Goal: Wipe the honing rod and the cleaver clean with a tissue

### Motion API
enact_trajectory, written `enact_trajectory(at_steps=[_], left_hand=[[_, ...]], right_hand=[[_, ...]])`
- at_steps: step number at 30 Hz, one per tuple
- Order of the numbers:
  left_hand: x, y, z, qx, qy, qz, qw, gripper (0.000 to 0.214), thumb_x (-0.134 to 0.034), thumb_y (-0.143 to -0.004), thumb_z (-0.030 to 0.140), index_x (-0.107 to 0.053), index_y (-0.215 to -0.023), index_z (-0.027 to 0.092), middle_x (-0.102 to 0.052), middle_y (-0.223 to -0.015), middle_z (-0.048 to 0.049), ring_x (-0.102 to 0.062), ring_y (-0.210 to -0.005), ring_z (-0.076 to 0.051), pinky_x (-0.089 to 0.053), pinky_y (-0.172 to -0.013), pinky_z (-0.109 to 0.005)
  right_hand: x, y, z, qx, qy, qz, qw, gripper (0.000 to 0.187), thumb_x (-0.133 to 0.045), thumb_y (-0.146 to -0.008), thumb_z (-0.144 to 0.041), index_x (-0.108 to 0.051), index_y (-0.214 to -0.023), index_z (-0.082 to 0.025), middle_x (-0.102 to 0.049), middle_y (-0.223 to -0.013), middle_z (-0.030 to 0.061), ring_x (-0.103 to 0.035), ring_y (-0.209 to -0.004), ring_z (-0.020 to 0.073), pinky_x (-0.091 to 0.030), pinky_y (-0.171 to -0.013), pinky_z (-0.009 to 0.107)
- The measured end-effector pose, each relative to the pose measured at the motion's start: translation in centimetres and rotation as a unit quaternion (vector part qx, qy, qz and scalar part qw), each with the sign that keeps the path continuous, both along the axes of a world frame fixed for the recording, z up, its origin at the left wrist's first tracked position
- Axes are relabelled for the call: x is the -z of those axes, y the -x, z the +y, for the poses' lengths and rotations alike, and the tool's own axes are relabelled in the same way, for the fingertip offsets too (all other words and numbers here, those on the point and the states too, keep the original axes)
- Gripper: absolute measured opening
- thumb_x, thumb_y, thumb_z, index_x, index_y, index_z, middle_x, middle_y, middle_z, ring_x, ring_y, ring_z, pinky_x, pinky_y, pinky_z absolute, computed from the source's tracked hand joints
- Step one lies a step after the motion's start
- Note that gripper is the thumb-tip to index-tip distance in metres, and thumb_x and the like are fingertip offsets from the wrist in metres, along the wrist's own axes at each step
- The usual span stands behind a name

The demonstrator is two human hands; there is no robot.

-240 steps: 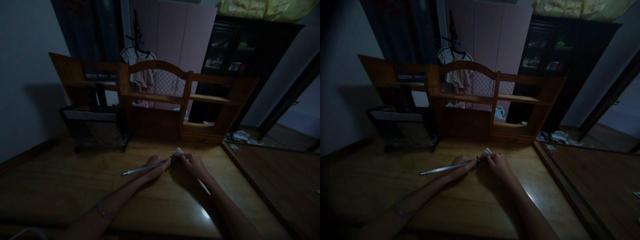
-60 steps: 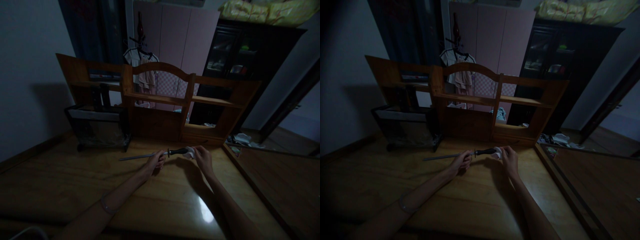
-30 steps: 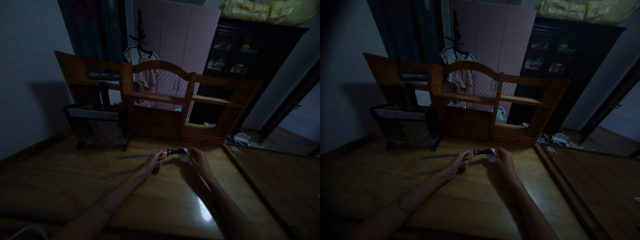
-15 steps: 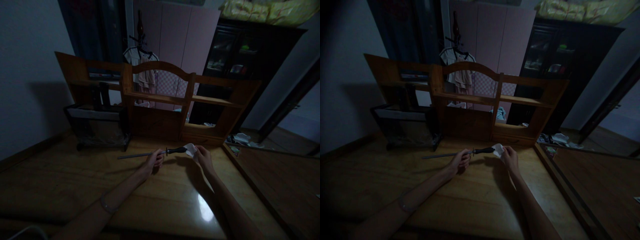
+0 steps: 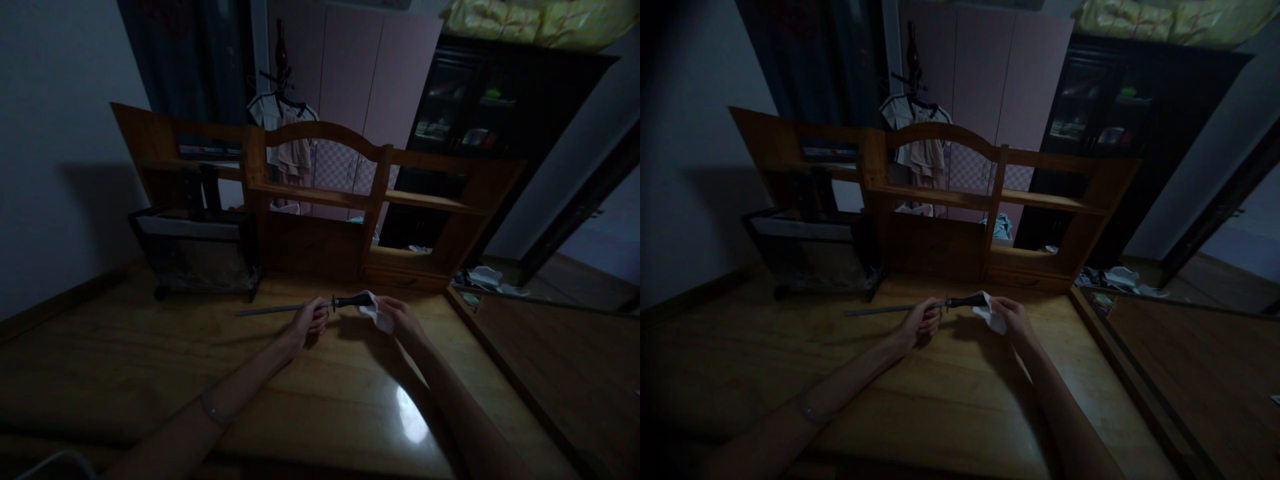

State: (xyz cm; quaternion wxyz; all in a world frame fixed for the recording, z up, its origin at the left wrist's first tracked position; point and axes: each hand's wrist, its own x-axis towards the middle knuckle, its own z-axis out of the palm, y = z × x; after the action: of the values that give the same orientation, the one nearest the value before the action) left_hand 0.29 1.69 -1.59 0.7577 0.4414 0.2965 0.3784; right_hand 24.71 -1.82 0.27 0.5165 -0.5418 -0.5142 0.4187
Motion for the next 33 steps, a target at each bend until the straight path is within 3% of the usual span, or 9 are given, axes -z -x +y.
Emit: enact_trajectory(at_steps=[6,12,18,25,33], left_hand=[[0.1,0.0,0.0,0.018,0.002,-0.001,1.000,0.045,-0.037,-0.087,0.045,-0.026,-0.049,0.023,-0.021,-0.032,0.0093,-0.013,-0.026,-0.005,-0.024,-0.035,-0.021],[0.3,0.1,0.1,0.016,-0.003,0.000,1.000,0.047,-0.038,-0.086,0.048,-0.026,-0.048,0.023,-0.022,-0.032,0.0090,-0.016,-0.026,-0.005,-0.028,-0.037,-0.022],[-0.1,0.1,-0.1,0.010,0.000,0.002,1.000,0.047,-0.039,-0.085,0.046,-0.026,-0.047,0.023,-0.020,-0.032,0.0092,-0.015,-0.026,-0.005,-0.029,-0.037,-0.022],[-0.2,0.2,0.0,0.005,0.005,-0.001,1.000,0.046,-0.040,-0.085,0.046,-0.024,-0.048,0.023,-0.019,-0.033,0.0095,-0.015,-0.027,-0.006,-0.030,-0.038,-0.022],[-0.1,0.1,0.1,0.019,0.012,0.012,1.000,0.046,-0.040,-0.084,0.045,-0.022,-0.047,0.023,-0.019,-0.032,0.0092,-0.014,-0.027,-0.005,-0.027,-0.036,-0.021]], right_hand=[[0.1,-0.5,0.6,0.022,-0.062,-0.082,0.994,0.037,-0.064,-0.072,-0.052,-0.067,-0.073,-0.015,-0.060,-0.061,0.0016,-0.049,-0.056,0.0138,-0.034,-0.050,0.024],[-0.9,-0.2,0.0,0.028,-0.111,-0.167,0.979,0.035,-0.054,-0.080,-0.049,-0.065,-0.072,-0.016,-0.055,-0.060,0.0007,-0.047,-0.057,0.0139,-0.033,-0.049,0.024],[-0.6,0.0,0.0,0.042,-0.060,-0.078,0.994,0.033,-0.060,-0.071,-0.050,-0.064,-0.072,-0.017,-0.058,-0.060,0.0016,-0.048,-0.055,0.0145,-0.035,-0.048,0.024],[1.1,-1.0,0.6,0.066,-0.001,-0.001,0.998,0.034,-0.050,-0.073,-0.042,-0.067,-0.086,-0.015,-0.069,-0.071,0.0069,-0.057,-0.054,0.0175,-0.039,-0.046,0.025],[0.4,-0.3,0.2,0.037,0.035,0.029,0.998,0.032,-0.051,-0.075,-0.040,-0.070,-0.085,-0.016,-0.073,-0.080,0.0101,-0.064,-0.063,0.0221,-0.045,-0.051,0.029]])
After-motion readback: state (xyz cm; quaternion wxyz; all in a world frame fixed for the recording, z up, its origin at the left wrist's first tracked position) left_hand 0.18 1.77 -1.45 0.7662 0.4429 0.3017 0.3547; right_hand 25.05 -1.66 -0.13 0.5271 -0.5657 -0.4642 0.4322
